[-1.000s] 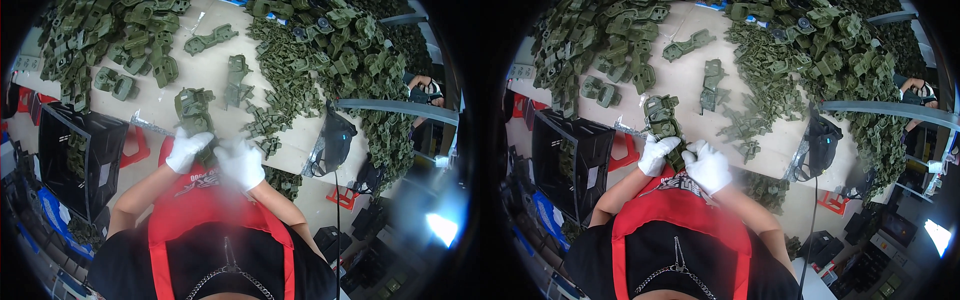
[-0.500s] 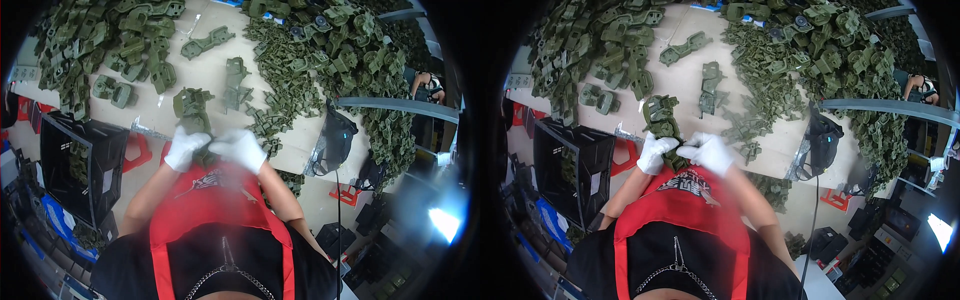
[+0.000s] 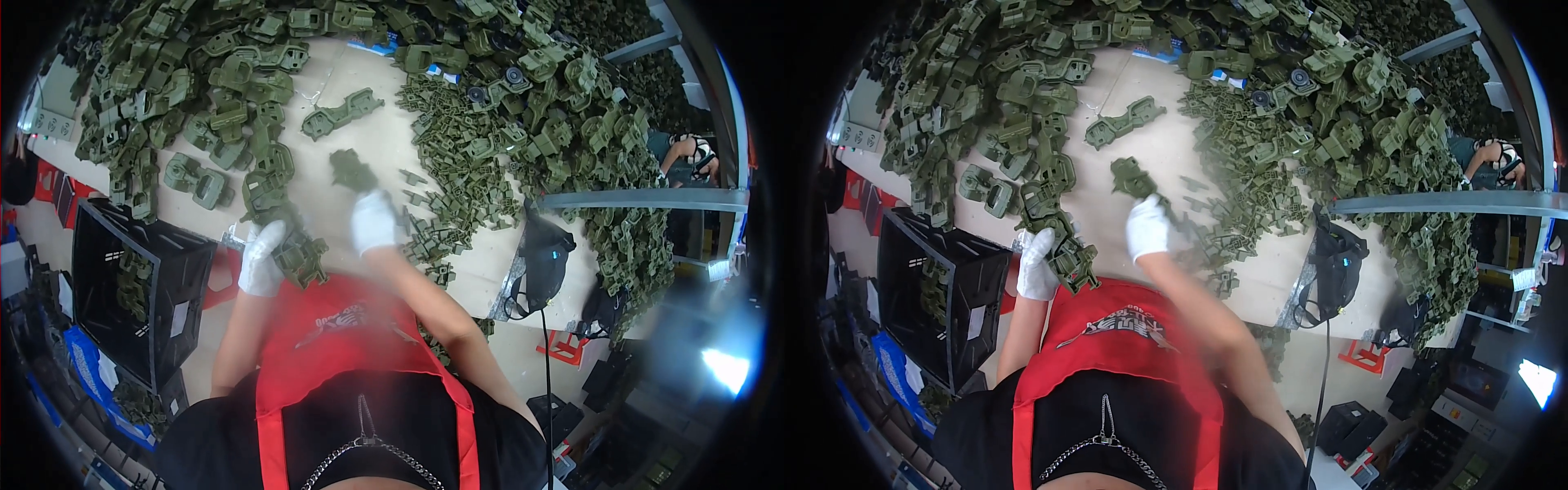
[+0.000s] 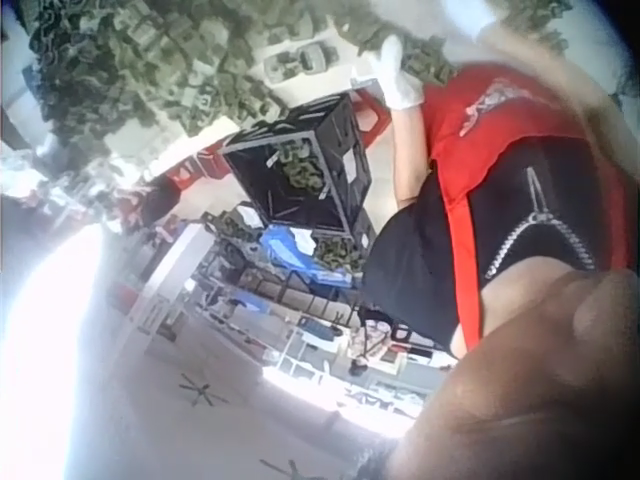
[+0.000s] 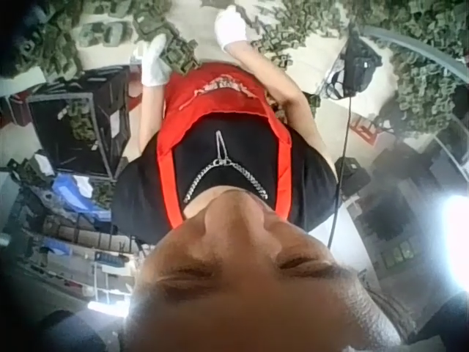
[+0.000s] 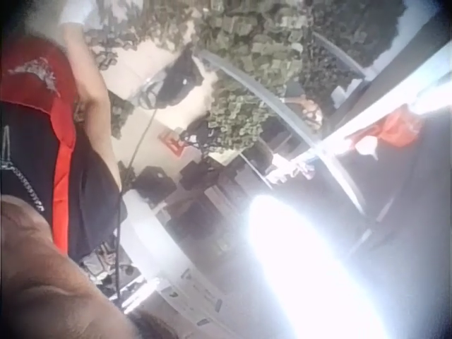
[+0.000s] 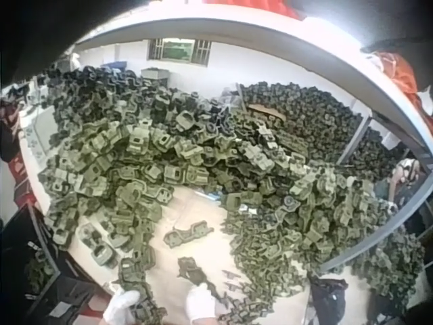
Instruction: The person assembles small green plastic toy tanks by hand, joining plastic parts together on a factory table.
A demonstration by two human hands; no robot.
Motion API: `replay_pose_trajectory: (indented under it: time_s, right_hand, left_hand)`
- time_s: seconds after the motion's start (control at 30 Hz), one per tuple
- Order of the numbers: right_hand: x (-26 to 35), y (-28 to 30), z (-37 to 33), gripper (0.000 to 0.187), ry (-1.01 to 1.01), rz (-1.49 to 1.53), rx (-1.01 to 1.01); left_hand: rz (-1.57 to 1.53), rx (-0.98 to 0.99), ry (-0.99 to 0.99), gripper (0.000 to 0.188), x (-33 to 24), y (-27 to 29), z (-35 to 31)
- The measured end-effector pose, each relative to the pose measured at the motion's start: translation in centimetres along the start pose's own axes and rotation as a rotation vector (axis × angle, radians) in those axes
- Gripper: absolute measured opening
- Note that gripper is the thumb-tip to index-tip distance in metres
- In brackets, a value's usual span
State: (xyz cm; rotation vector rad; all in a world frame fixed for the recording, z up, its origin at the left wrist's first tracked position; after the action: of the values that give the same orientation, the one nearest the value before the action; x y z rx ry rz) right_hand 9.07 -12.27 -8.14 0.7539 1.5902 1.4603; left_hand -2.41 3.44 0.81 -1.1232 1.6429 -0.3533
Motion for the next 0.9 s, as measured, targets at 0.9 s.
replay_pose_trajectory:
  time_s: [0.9]
  right_hand:
    - [-2.9, 20.3, -1.8, 0.022, 0.099, 0.795, -0.276]
  left_hand:
    - [0.231, 0.208, -0.108, 0.092, 1.4, -5.0, -0.9]
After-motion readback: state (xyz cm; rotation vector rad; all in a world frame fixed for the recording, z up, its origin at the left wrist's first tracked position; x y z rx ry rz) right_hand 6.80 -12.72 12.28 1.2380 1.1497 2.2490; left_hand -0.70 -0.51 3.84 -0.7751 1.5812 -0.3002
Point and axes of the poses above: each hand's wrist, its own z-axis towards the middle knuckle, its own y-axis out of the back of the hand, x = y × z, the point moved 3 cm from there along z, towards the middle knuckle, and after that the axes turned 6 degrees about -z, right-handed, at the moved point
